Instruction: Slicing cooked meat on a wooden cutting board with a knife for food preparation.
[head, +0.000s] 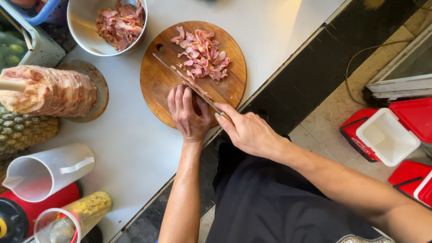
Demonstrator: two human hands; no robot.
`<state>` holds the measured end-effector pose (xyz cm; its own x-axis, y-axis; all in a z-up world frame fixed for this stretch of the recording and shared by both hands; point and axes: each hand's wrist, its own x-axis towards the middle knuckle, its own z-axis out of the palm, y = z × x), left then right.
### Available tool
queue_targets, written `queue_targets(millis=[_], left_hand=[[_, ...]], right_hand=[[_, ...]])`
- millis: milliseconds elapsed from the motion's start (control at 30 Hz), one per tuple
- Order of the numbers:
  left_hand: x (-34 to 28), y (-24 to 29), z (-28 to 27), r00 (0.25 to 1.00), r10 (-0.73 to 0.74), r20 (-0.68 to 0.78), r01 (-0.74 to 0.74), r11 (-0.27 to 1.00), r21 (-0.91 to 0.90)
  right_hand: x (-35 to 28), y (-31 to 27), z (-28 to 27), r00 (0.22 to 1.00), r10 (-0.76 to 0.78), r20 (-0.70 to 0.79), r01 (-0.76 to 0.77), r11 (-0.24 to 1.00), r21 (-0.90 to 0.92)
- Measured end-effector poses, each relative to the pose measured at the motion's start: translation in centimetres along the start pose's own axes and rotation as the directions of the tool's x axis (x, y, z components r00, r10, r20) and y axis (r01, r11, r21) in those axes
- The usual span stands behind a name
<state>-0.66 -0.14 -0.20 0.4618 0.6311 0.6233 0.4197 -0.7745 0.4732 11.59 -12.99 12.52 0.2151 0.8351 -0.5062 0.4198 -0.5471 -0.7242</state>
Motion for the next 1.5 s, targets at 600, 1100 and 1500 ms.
queue_targets(millis=[600,1100,1500], left_hand=[[0.2,0.2,-0.2,0.999,-0.05,-0.004,0.05,0.999,-0.012],[0.9,0.4,0.0,0.999,-0.038,-0.024,0.038,0.999,0.014],[1.1,0.8,-0.1,0.999,-0.04,-0.027,0.041,0.999,0.018]], right_hand=[[-2.0,-0.2,-1.5,0.967,0.209,0.148,-0.207,0.978,-0.028],[1.2,0.7,-1.2,0.984,0.118,0.134,-0.111,0.992,-0.062],[1.3,1.1,-0.8,0.985,0.115,0.128,-0.106,0.991,-0.077]])
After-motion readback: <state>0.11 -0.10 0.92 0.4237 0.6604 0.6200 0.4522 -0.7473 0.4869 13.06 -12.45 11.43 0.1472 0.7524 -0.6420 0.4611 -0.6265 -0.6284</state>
